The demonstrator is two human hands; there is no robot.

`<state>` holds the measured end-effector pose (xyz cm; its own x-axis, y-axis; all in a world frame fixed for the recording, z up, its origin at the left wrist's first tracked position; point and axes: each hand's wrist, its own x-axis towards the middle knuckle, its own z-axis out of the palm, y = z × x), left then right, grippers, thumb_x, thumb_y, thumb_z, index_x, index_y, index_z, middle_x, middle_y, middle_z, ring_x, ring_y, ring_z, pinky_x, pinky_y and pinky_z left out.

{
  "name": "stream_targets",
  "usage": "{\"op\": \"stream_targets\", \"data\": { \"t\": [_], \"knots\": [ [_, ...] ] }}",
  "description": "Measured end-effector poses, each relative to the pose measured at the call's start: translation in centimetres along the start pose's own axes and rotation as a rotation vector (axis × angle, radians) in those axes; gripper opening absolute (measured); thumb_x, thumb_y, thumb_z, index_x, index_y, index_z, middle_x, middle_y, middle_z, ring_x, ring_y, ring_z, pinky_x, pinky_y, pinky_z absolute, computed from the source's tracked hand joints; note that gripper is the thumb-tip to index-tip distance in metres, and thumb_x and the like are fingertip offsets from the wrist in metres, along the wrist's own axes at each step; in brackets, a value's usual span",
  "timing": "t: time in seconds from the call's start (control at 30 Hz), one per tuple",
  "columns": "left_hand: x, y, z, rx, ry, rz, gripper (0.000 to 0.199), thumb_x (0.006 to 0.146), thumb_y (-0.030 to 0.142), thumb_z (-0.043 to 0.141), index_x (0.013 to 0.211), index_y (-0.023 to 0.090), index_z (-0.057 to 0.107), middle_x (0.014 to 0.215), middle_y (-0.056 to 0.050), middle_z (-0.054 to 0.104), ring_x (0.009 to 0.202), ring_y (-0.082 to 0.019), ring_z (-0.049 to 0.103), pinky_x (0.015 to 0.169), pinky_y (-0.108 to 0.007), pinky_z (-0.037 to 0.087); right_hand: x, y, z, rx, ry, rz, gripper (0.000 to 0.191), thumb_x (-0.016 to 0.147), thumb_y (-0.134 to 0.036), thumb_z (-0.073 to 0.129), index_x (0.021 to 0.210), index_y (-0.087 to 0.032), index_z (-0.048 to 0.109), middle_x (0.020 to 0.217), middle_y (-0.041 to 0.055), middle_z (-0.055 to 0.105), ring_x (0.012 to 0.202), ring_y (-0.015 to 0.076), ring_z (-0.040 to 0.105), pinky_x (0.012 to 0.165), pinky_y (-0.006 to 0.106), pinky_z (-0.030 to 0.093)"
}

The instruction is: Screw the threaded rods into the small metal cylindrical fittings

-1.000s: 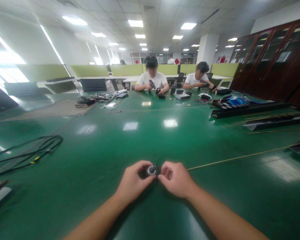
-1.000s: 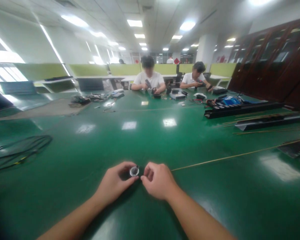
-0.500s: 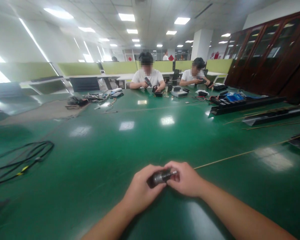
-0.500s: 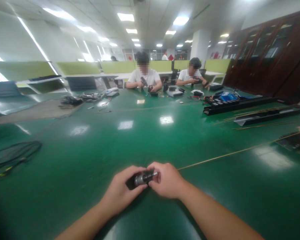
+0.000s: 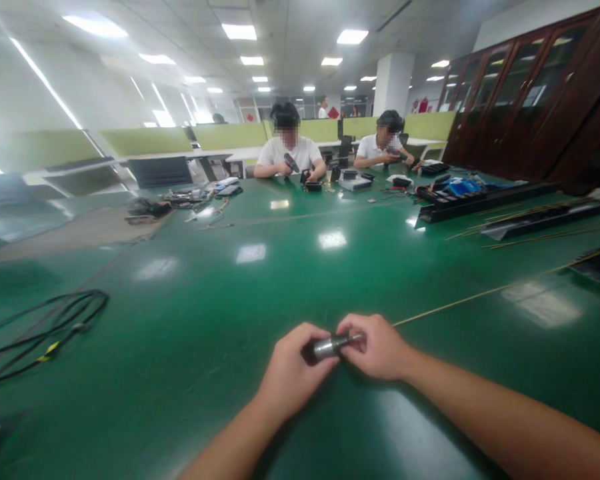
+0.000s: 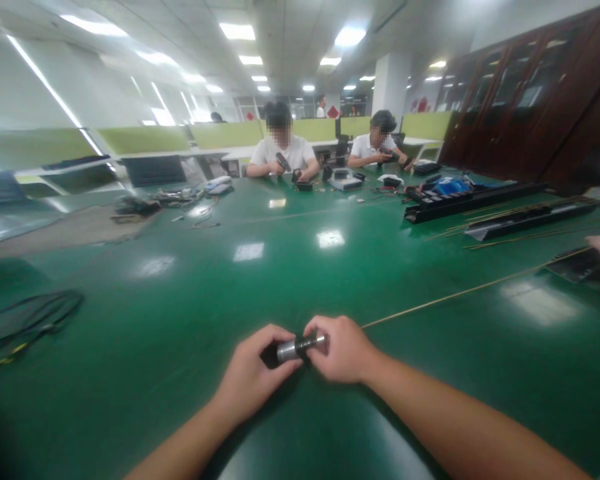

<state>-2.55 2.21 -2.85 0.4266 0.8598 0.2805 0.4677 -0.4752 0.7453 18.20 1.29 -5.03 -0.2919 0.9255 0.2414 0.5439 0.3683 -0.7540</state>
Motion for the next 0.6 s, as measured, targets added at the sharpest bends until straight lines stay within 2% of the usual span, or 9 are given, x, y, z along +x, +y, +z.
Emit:
{"op": "stream_targets", "data": {
  "t": [0.2, 0.33, 0.5, 0.6],
  "knots": [
    [0.10, 0.32, 0.08, -0.014, 0.039, -0.020, 0.016, 0.073, 0.018, 0.074, 0.087, 0.020, 0.068, 0.086, -0.001, 0.070, 0.080, -0.018, 0.064, 0.071, -0.027, 0.046, -0.38, -0.50, -0.11, -0.037, -0.071, -0.076, 0.034, 0.075, -0.015, 0.065, 0.108, -0.023, 0.063, 0.063, -0.0054, 0.062, 0.053, 0.0128, 0.056, 0.053, 0.022, 0.037],
    [-0.07, 0.37, 0.15, -0.023, 0.024, 0.030, 0.018, 0.073, 0.019, 0.075, 0.089, 0.020, 0.068, 0.087, -0.001, 0.069, 0.081, -0.017, 0.064, 0.073, -0.027, 0.046, -0.86, -0.59, -0.22, 0.023, -0.086, -0.064, 0.029, 0.077, -0.013, 0.063, 0.104, -0.023, 0.063, 0.067, -0.0034, 0.063, 0.055, 0.0127, 0.056, 0.053, 0.022, 0.038],
    [-0.15, 0.35, 0.18, -0.008, 0.037, 0.067, 0.018, 0.075, 0.022, 0.076, 0.091, 0.020, 0.068, 0.088, -0.001, 0.068, 0.081, -0.016, 0.063, 0.072, -0.027, 0.046, -0.98, -0.22, -0.19, 0.151, -0.068, -0.032, 0.046, 0.075, -0.009, 0.062, 0.118, -0.022, 0.053, 0.078, -0.0029, 0.066, 0.058, 0.0118, 0.058, 0.055, 0.022, 0.041],
    [-0.18, 0.38, 0.18, 0.001, 0.044, 0.070, 0.018, 0.075, 0.022, 0.076, 0.091, 0.019, 0.068, 0.088, -0.001, 0.068, 0.080, -0.016, 0.063, 0.072, -0.026, 0.046, -0.94, -0.09, -0.11, 0.150, -0.082, -0.032, 0.047, 0.074, -0.008, 0.063, 0.118, -0.022, 0.052, 0.076, -0.0044, 0.064, 0.056, 0.0110, 0.056, 0.055, 0.021, 0.040]
  ]
}}
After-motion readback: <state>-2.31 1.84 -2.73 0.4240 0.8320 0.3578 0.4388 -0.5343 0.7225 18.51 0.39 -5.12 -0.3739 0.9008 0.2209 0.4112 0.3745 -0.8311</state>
